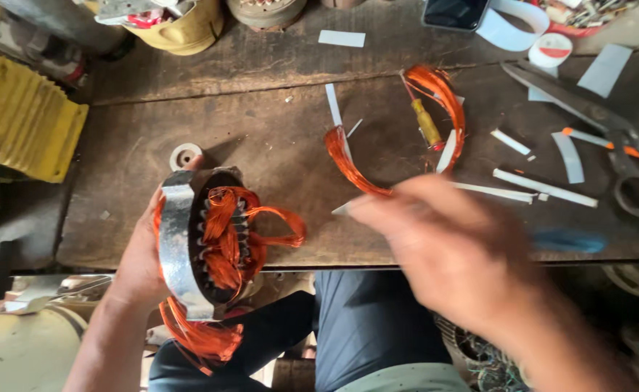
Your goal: The person winds orange copper wire around a motor stator core, inserting the wire into slots and using a tool to push it down. The person continues winding and adjusting the wire throughout the clip.
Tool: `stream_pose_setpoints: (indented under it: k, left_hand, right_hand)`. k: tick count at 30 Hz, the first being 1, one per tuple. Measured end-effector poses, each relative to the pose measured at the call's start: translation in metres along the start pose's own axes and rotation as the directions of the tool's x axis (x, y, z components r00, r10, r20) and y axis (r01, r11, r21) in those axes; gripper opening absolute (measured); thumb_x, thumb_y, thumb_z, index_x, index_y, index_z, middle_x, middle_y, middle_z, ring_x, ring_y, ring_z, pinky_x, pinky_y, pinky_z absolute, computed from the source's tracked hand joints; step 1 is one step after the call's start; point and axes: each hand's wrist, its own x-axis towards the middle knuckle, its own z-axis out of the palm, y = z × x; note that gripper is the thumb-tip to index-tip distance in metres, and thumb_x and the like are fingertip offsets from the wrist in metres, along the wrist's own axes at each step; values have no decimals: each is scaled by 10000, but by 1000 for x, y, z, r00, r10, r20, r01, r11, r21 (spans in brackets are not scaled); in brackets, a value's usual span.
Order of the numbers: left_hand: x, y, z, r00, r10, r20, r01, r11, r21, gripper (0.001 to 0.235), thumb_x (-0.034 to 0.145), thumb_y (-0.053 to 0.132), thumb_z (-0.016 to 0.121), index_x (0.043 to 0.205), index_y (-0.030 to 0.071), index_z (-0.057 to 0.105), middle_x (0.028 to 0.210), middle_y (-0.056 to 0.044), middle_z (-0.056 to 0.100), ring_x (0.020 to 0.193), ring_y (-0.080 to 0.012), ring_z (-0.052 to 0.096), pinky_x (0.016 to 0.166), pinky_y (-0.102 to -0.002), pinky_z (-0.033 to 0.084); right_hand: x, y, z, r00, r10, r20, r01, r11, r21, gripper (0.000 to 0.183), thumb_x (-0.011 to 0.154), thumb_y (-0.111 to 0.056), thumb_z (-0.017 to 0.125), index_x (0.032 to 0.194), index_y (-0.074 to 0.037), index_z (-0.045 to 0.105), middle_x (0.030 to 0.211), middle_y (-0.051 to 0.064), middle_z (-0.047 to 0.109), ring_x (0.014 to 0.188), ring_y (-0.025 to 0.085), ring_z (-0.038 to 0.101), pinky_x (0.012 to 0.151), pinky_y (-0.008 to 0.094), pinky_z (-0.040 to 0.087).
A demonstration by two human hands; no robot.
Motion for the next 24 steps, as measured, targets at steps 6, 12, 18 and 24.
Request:
stream_pose_setpoints:
  k: [6,12,18,24]
  left_hand:
    - [1,13,9,996,-40,-79,54,982,180,661,818,33,788,1444,25,575,1298,-24,675,1141,-116,597,999,-312,511]
    - [14,5,-17,874,-466,-138,395,847,-357,558,840,182,741,1345,-18,611,1199,-90,725,1048,-186,650,925,-371,533]
    - [9,-1,-27,990,-111,92,69,926,372,820,661,-3,863,1428,22,574,1297,-56,710,1152,-119,622,996,-316,530]
    - [8,-1,-12,996,-37,86,30,997,75,834,701,-17,837,1464,-5,500,1342,-86,657,1168,-165,635,995,-366,537]
  right_hand:
    - [21,-48,102,998,-51,43,54,995,-80,287,832,9,681,1076,-108,776,964,72,728,761,201,673,647,370,549]
    - [36,-32,122,999,-19,50,23,996,-80,380,825,36,646,1121,-157,785,970,19,770,762,207,667,646,386,536]
    - [35,-22,122,987,14,160,4,993,-115,382,820,-14,646,1136,-181,780,1072,-22,787,724,208,669,624,393,542]
    - [42,-19,124,975,46,217,-21,993,-120,375,871,-28,608,1170,-191,765,1057,-20,786,733,194,687,615,385,563]
